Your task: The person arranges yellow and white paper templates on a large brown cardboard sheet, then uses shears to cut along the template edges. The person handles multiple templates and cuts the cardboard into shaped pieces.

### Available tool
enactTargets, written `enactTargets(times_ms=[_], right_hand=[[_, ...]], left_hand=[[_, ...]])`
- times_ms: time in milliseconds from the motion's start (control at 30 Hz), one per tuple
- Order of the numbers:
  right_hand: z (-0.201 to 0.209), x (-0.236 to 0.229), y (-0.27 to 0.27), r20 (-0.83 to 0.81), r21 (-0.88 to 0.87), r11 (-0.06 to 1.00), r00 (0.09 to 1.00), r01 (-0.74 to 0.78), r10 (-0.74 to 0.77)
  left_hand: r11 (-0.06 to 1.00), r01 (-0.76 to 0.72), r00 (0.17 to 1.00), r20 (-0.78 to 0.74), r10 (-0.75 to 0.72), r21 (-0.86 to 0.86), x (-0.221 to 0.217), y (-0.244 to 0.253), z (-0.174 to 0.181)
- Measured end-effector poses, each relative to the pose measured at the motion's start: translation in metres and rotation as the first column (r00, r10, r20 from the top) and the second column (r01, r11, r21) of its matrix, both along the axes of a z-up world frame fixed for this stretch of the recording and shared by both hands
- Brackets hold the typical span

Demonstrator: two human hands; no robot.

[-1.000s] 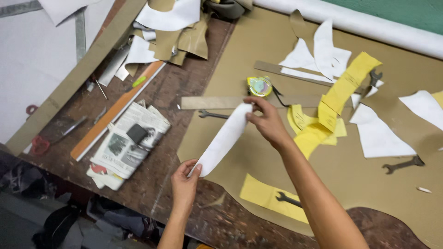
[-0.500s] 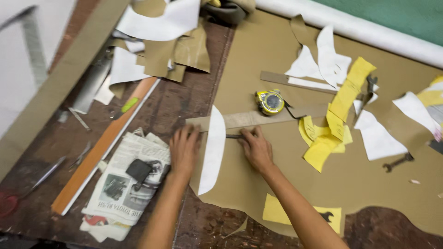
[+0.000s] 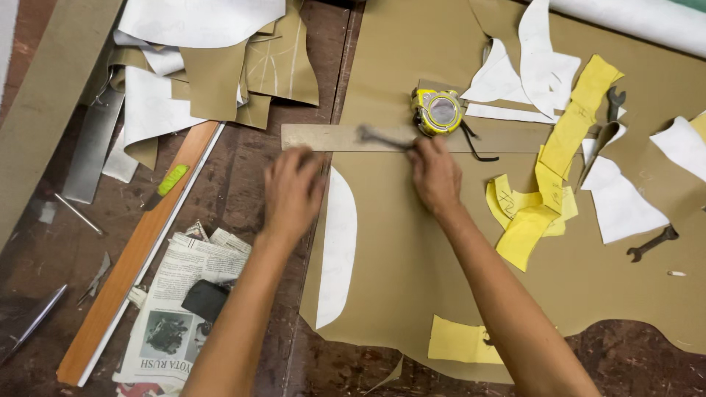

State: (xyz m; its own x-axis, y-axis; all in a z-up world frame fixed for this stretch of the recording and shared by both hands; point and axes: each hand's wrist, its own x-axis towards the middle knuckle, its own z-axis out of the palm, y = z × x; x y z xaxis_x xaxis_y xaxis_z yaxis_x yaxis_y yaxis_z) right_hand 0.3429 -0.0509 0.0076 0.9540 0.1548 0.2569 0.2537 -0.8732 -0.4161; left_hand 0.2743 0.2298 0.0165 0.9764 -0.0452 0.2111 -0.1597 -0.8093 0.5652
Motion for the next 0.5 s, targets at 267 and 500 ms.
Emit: enactTargets(times_ms=[267,500], right_hand=[[0.016,-0.008,0.007,0.107,0.116,0.993,0.994,0.026,-0.039],[0.023,-0.107,0.057,-0.207,0.110,0.963,0.942,-0.245,0.263]], left_hand=[[0.979,0.138,0.969,-0.223,-0.103,0.149,-0.094,-0.009,0.004],[0.955,0.199,0.953,-0.270,-0.136,0.221,-0.082,-0.001,0.004]])
